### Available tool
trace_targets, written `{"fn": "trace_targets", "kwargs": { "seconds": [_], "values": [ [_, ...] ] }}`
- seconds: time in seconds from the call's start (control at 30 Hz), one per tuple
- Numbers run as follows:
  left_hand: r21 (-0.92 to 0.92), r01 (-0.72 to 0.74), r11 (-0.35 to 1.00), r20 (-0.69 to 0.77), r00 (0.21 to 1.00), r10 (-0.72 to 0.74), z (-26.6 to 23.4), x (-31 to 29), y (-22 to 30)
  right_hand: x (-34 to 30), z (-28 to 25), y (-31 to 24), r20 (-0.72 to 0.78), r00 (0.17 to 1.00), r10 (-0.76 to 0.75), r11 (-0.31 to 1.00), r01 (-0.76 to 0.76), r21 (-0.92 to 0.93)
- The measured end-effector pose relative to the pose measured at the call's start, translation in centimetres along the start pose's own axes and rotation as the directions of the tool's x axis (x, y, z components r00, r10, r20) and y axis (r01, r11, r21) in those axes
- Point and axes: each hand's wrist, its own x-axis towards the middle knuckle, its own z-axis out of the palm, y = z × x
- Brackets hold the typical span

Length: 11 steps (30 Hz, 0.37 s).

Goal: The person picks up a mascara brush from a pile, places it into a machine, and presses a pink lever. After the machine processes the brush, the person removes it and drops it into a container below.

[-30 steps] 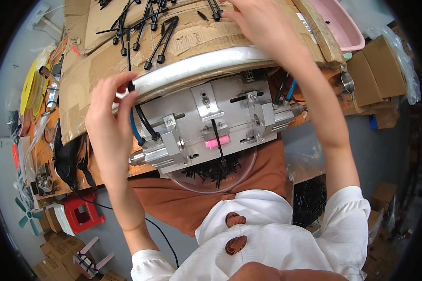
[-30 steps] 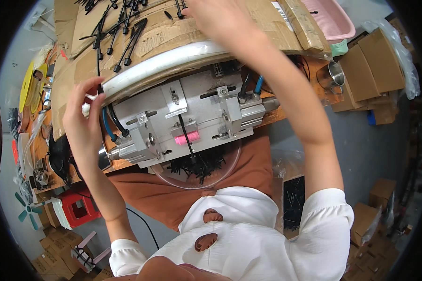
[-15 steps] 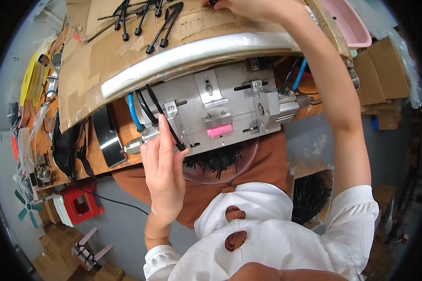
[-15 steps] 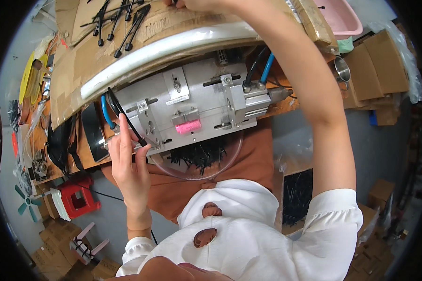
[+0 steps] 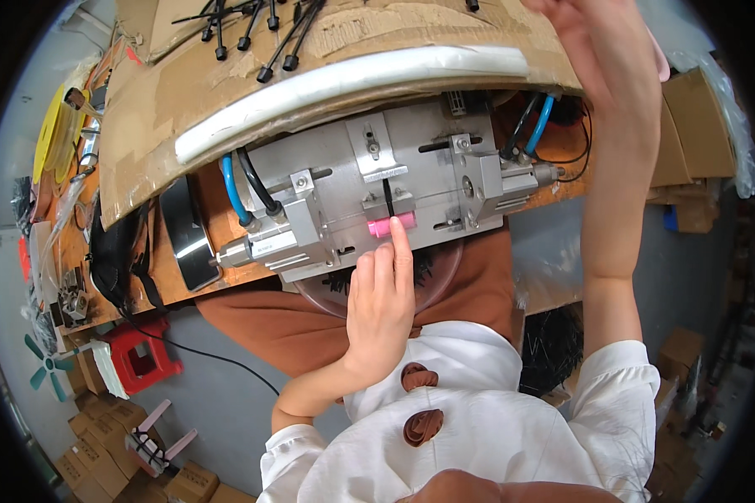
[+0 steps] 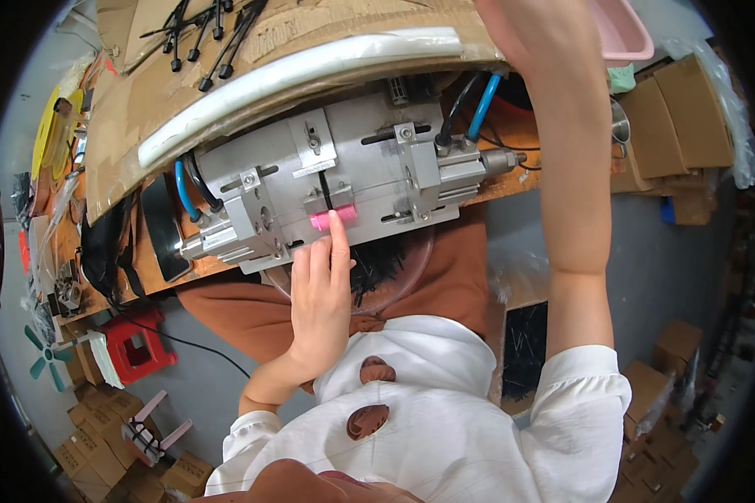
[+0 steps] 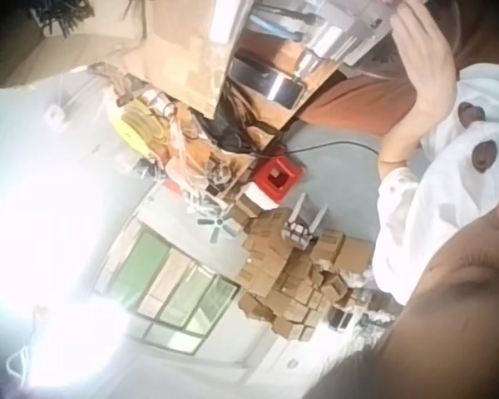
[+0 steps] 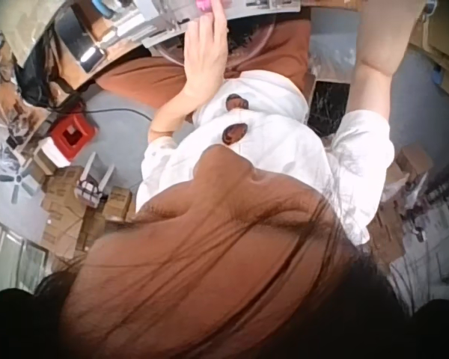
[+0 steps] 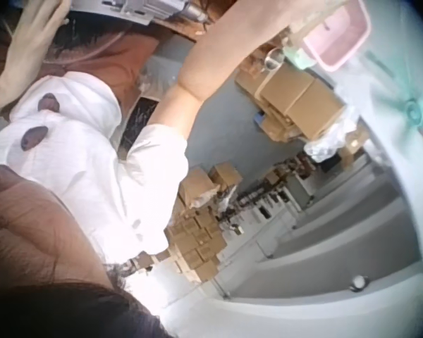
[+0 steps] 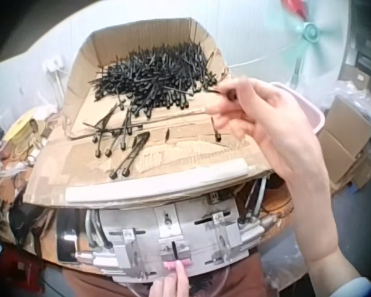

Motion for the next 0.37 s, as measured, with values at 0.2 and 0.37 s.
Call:
{"fn": "trace_targets", "kwargs": {
  "seconds": [0.2, 0.37],
  "values": [
    [0.053, -0.018, 0.998, 0.015, 1.0, 0.017, -0.2, -0.2, -0.3, -10.6, 3.8, -0.7, -0.088, 0.994, -0.058, 0.961, 0.032, -0.274],
    [-0.172, -0.095, 0.98, 0.024, 0.995, 0.101, -5.4, 3.4, -3.1, -19.8, 8.1, 2.5, 0.142, 0.987, -0.07, 0.84, 0.135, -0.526]
  ]
}}
